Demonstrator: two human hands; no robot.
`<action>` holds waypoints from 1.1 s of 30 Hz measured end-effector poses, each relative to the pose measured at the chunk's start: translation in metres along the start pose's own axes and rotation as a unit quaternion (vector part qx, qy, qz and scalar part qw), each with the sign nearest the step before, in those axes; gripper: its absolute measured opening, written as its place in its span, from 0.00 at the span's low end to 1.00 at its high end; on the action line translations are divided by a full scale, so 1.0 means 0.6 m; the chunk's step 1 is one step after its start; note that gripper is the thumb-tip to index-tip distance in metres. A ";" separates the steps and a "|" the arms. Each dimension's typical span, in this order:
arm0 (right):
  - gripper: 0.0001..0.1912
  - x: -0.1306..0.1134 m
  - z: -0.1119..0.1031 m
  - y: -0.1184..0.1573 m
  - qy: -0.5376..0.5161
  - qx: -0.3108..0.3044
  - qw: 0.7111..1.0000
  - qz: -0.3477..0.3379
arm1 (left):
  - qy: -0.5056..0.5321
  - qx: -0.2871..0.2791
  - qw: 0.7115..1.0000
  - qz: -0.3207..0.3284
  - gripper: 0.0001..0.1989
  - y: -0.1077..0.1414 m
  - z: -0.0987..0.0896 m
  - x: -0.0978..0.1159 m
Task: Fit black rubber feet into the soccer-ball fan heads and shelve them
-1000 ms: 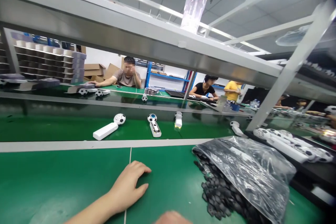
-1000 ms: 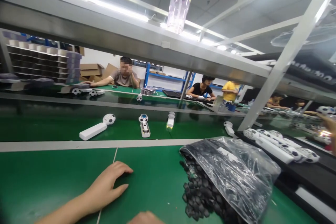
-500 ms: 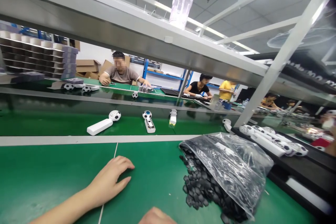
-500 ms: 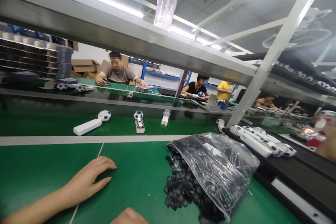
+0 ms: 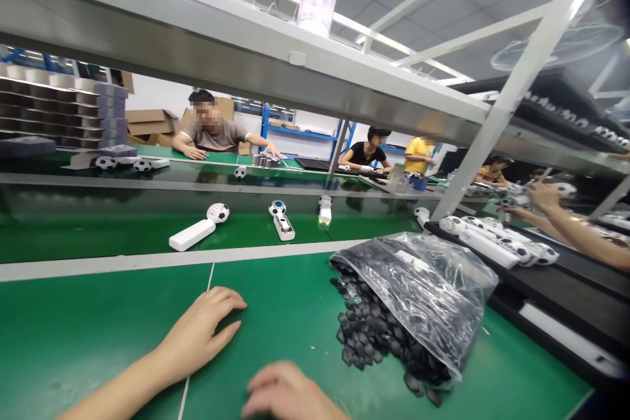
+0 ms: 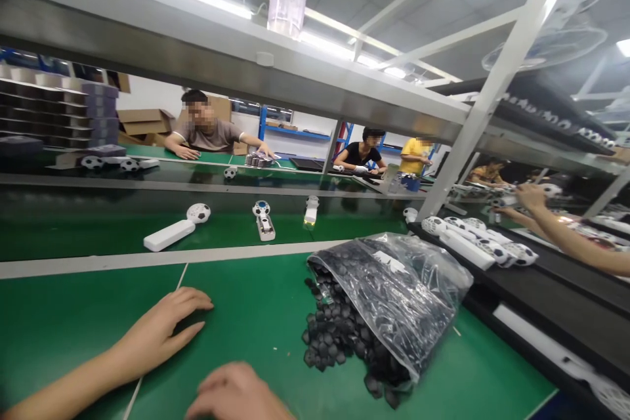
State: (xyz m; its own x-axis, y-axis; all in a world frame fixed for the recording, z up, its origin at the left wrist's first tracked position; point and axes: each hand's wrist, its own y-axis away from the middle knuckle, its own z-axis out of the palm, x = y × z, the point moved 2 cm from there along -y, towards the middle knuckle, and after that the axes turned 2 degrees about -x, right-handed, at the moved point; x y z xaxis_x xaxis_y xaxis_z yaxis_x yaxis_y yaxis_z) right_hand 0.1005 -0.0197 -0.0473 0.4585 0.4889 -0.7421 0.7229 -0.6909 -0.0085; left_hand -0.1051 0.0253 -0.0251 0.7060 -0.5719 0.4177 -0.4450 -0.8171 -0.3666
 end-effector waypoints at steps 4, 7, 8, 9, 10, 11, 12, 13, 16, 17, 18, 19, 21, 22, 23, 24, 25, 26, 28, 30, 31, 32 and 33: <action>0.46 -0.006 -0.123 -0.098 0.057 0.149 0.985 0.068 | 0.012 -0.016 1.000 -0.002 0.12 -0.001 -0.001 0.002; 0.52 0.022 -0.210 -0.198 0.170 0.234 0.930 0.229 | 0.076 -0.012 0.995 -0.057 0.13 -0.010 -0.004 0.000; 0.51 0.032 -0.228 -0.224 0.169 0.249 0.919 0.257 | 0.122 -0.003 0.989 -0.087 0.15 -0.016 -0.012 0.001; 0.48 0.040 -0.241 -0.244 0.167 0.257 0.913 0.269 | 0.179 0.014 0.977 -0.117 0.17 -0.022 -0.025 0.005; 0.44 0.046 -0.250 -0.258 0.165 0.267 0.908 0.277 | 0.240 0.041 0.959 -0.143 0.19 -0.028 -0.044 0.012; 0.38 0.050 -0.257 -0.266 0.162 0.276 0.907 0.274 | 0.303 0.076 0.936 -0.162 0.20 -0.035 -0.067 0.022; 0.32 0.051 -0.263 -0.270 0.159 0.284 0.906 0.270 | 0.357 0.121 0.910 -0.173 0.21 -0.040 -0.094 0.034; 0.28 0.049 -0.270 -0.270 0.155 0.291 0.907 0.262 | 0.402 0.163 0.883 -0.177 0.21 -0.044 -0.122 0.047; 0.20 0.022 -0.291 -0.259 0.136 0.303 0.916 0.226 | 0.488 0.297 0.803 -0.172 0.19 -0.050 -0.195 0.076; 0.19 0.006 -0.296 -0.253 0.128 0.301 0.921 0.209 | 0.493 0.332 0.786 -0.169 0.19 -0.050 -0.211 0.079; 0.19 -0.015 -0.298 -0.245 0.121 0.298 0.928 0.189 | 0.490 0.359 0.776 -0.172 0.20 -0.049 -0.221 0.079; 0.19 -0.039 -0.296 -0.234 0.113 0.293 0.935 0.167 | 0.483 0.378 0.769 -0.180 0.22 -0.047 -0.226 0.076; 0.19 -0.096 -0.279 -0.199 0.102 0.284 0.946 0.118 | 0.483 0.397 0.755 -0.200 0.26 -0.043 -0.226 0.070; 0.19 -0.128 -0.265 -0.175 0.096 0.278 0.952 0.083 | 0.497 0.393 0.746 -0.204 0.28 -0.041 -0.224 0.070; 0.18 -0.161 -0.249 -0.148 0.085 0.276 0.957 0.021 | 0.521 0.383 0.735 -0.201 0.28 -0.039 -0.221 0.073; 0.17 -0.192 -0.231 -0.118 0.081 0.287 0.954 -0.035 | 0.549 0.369 0.726 -0.189 0.28 -0.037 -0.219 0.080; 0.15 -0.221 -0.213 -0.087 0.088 0.306 0.944 -0.090 | 0.574 0.355 0.718 -0.170 0.27 -0.035 -0.218 0.091; 0.14 -0.247 -0.196 -0.057 0.110 0.330 0.925 -0.149 | 0.594 0.344 0.712 -0.151 0.25 -0.032 -0.219 0.103; 0.15 -0.288 -0.164 -0.006 0.174 0.391 0.871 -0.243 | 0.611 0.343 0.705 -0.110 0.19 -0.023 -0.222 0.130; 0.16 -0.312 -0.142 0.027 0.216 0.438 0.829 -0.273 | 0.617 0.351 0.700 -0.083 0.14 -0.010 -0.225 0.155; 0.16 -0.319 -0.134 0.039 0.227 0.455 0.814 -0.281 | 0.621 0.349 0.697 -0.077 0.14 -0.004 -0.226 0.166; 0.16 -0.325 -0.128 0.047 0.233 0.465 0.805 -0.285 | 0.627 0.343 0.695 -0.076 0.13 0.001 -0.227 0.175; 0.16 -0.330 -0.125 0.054 0.238 0.470 0.800 -0.289 | 0.635 0.334 0.692 -0.082 0.13 0.006 -0.227 0.183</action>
State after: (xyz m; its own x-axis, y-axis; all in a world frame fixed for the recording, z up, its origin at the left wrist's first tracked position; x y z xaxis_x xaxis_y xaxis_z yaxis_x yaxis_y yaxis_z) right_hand 0.0719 -0.0988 0.1494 0.4948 0.8637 -0.0959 0.2798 -0.2628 -0.9234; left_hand -0.1041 -0.0507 0.1327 -0.5246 -0.4255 0.7374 0.2363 -0.9049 -0.3541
